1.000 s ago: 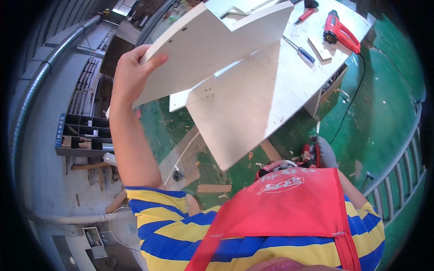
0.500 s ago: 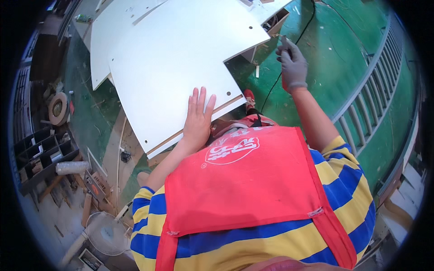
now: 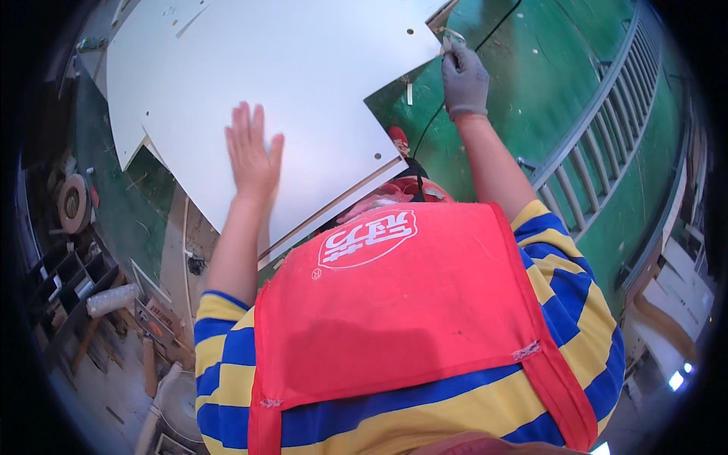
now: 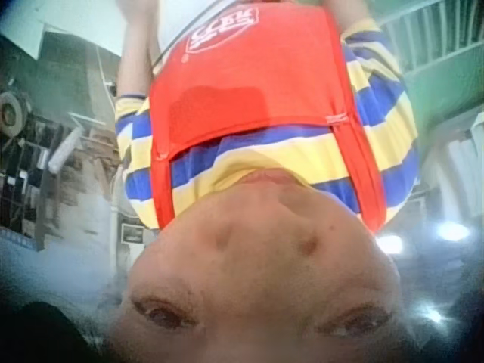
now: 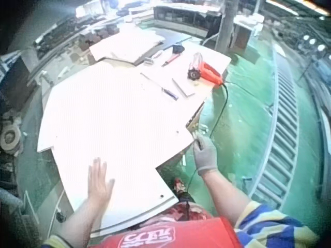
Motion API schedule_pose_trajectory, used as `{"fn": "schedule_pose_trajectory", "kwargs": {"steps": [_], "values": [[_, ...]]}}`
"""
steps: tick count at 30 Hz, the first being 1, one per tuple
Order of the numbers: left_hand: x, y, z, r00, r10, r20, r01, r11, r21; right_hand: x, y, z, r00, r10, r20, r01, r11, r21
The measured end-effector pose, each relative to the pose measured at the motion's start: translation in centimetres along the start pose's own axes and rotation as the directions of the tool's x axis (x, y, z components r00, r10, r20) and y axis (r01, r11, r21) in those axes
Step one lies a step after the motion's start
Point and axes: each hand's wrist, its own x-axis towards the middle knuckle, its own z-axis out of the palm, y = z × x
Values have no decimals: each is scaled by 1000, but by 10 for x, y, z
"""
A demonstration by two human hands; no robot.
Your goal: The person assembles a white particleboard furniture component. They apply edge banding to the board's edges using a utility knife to trim excess material and a heat gun to secure the adhesive. The person also uses a screwdriver to tighten screws into pre-drilled holes.
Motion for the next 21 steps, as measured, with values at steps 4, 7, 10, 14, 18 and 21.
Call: {"fn": "schedule_pose_trajectory", "kwargs": {"steps": [4,7,10,14,18,21], "values": [[18,1,2,999,-31,-20,32,998,46,-2,-14,7,1000,12,-20,-15,990,-140],[19,4,2,999,-26,-25,27,999,32,-12,-24,17,996,18,-86,-37,972,-231],[15,5,4,999,-26,-35,27,999,32,-27,-32,29,995,47,-90,-66,973,-220],[16,5,7,999,-25,-41,26,999,25,-55,-59,38,999,41,-15,-43,965,-257],[14,5,10,999,-13,-52,15,999,33,-75,-103,40,988,27,150,23,948,-316],[14,4,11,999,-18,-50,19,999,31,-82,-113,40,958,-6,288,78,968,-240]]}}
